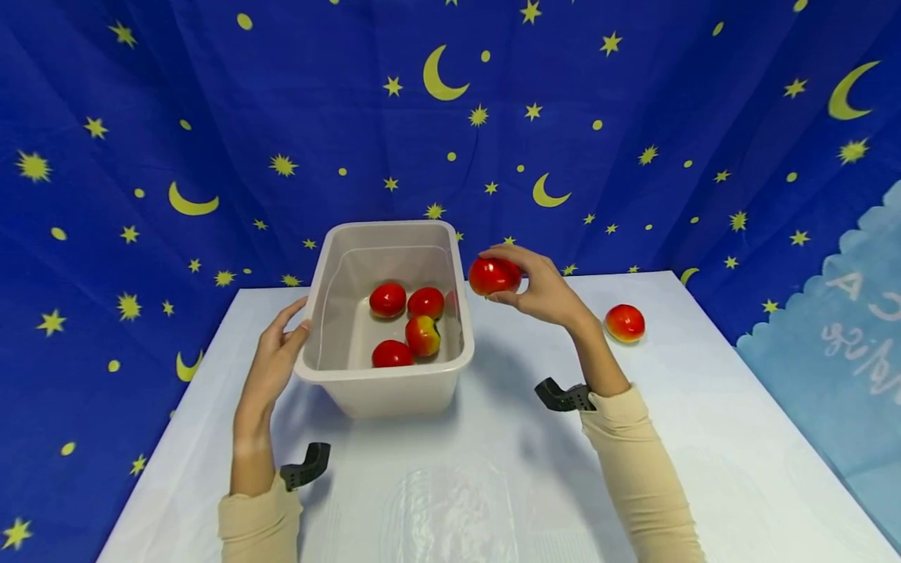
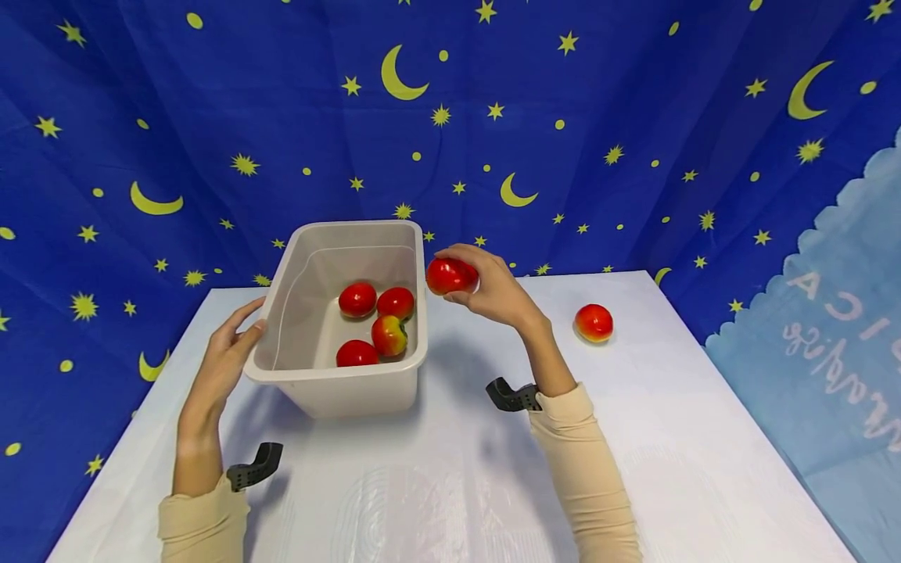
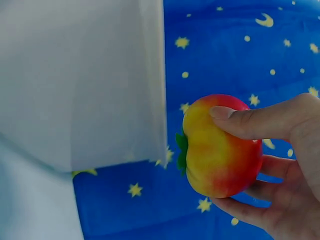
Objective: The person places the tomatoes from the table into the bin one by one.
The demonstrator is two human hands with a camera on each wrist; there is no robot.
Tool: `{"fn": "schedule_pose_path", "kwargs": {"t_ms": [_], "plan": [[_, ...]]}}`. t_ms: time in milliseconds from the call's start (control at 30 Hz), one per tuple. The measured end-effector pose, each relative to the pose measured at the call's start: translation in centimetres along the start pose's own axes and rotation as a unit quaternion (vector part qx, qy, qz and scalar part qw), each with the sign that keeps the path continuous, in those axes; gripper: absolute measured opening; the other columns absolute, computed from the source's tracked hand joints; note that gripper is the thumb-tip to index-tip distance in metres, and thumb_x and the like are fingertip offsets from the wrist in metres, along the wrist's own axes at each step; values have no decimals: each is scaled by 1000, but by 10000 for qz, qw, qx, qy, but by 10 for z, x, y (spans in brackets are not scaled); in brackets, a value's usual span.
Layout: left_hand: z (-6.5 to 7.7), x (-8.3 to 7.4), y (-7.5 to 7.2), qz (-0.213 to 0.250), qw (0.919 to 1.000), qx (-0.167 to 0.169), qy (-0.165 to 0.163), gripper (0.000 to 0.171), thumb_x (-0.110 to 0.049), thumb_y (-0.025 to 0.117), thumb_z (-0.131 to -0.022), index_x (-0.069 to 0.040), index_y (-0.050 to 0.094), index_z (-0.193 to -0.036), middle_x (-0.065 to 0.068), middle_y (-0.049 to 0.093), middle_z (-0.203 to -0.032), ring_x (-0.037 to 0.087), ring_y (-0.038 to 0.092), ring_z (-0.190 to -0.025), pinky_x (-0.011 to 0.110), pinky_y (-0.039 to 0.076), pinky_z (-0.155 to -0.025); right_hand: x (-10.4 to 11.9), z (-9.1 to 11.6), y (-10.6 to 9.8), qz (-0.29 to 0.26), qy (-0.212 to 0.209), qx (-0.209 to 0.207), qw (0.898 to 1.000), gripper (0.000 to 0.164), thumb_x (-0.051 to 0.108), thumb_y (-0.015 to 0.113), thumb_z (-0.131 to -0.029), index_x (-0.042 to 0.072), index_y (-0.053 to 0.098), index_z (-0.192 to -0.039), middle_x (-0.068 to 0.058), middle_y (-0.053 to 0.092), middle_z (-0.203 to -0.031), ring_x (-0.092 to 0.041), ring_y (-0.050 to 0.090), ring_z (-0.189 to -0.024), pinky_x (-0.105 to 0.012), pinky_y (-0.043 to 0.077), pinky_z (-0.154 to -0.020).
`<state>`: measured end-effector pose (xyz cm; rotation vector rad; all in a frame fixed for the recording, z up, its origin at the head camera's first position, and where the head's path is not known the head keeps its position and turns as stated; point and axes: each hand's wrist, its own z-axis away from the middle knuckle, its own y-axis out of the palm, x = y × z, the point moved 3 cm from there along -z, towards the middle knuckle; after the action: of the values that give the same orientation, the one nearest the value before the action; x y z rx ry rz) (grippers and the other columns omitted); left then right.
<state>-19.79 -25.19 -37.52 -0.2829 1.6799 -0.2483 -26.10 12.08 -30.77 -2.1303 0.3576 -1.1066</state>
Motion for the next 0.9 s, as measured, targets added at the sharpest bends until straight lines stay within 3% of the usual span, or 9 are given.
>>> {"fn": "schedule_pose_path", "kwargs": {"t_ms": [167,333,467,700,900], "plan": [[0,0,0,-1,10000,-42,-1,52,-26,43,-105,-8,31,-153,8,70,-102,0,64,-78,23,51,-71,21,-9,4,-148,-322,-48,9994,59,4,81,-78,9,59,-133,-12,55,-138,-30,52,-125,-46,49,-98],[1,-1,0,-63,10000,-12,-37,53,-28,41,-106,-9,30,-154,24,66,-115,-2,63,-81,23,51,-73,38,-21,17,-584,-677,64,9960,59,5,80,-79,7,57,-134,-12,55,-138,-28,55,-121,-44,50,-96],[1,0,1,-91,9999,-7,-53,53,-29,41,-106,-9,29,-153,26,65,-116,-2,63,-81,23,51,-73,42,-27,29,-932,-797,231,9922,59,7,79,-81,6,56,-135,-11,57,-136,-25,57,-119,-42,50,-97],[1,-1,2,-167,9999,6,-15,54,-30,41,-106,-8,29,-153,26,65,-115,-2,64,-82,23,51,-73,37,-27,41,-1110,-596,299,9916,61,11,77,-84,9,53,-139,-8,54,-141,-24,49,-131,-44,39,-109],[1,-3,0,-201,9998,37,-51,54,-31,41,-106,-9,29,-154,28,64,-116,-1,64,-82,22,51,-74,13,-16,29,-880,-26,49,9961,65,23,78,-84,16,50,-143,-3,46,-150,-22,35,-143,-55,26,-114]]}}
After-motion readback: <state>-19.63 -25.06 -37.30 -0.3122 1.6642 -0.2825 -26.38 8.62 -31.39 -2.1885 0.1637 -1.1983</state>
